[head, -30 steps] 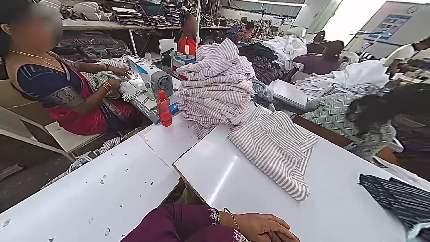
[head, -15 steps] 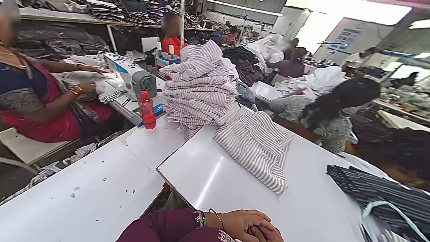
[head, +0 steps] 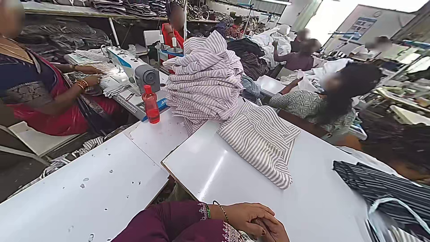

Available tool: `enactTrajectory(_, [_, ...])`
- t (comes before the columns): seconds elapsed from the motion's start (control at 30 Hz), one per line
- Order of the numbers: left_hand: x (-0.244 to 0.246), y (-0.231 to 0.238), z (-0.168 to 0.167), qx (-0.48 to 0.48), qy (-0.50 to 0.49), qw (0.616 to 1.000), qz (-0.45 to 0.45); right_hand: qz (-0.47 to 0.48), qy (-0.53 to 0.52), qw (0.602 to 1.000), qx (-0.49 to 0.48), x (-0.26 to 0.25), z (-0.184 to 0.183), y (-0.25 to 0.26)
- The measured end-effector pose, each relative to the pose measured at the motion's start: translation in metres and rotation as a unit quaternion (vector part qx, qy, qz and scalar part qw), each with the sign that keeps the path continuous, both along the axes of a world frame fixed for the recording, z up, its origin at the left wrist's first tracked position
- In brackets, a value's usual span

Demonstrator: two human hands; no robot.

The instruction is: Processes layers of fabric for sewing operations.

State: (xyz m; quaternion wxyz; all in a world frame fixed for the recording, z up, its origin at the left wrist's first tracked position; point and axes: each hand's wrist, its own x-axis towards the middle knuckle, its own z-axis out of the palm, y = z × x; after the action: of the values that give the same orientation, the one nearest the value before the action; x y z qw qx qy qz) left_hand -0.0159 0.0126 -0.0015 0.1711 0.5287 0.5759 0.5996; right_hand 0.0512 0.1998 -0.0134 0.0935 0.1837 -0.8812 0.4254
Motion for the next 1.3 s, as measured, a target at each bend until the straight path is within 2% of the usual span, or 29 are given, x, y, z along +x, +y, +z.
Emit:
enactTrajectory(0.4, [-0.0017,0.0008,-0.0026,0.005,-0.012,1.0,-0.011,-0.004,-0.026,1.0,0.006,0.0012,0.0045,-0.0012])
enactTrajectory(1.3, [-0.0011,-0.0003,0.0011,-0.014,-0.026,1.0,-0.011,-0.001,0.019,0.999,0.03,-0.0018,-0.0012,0.002])
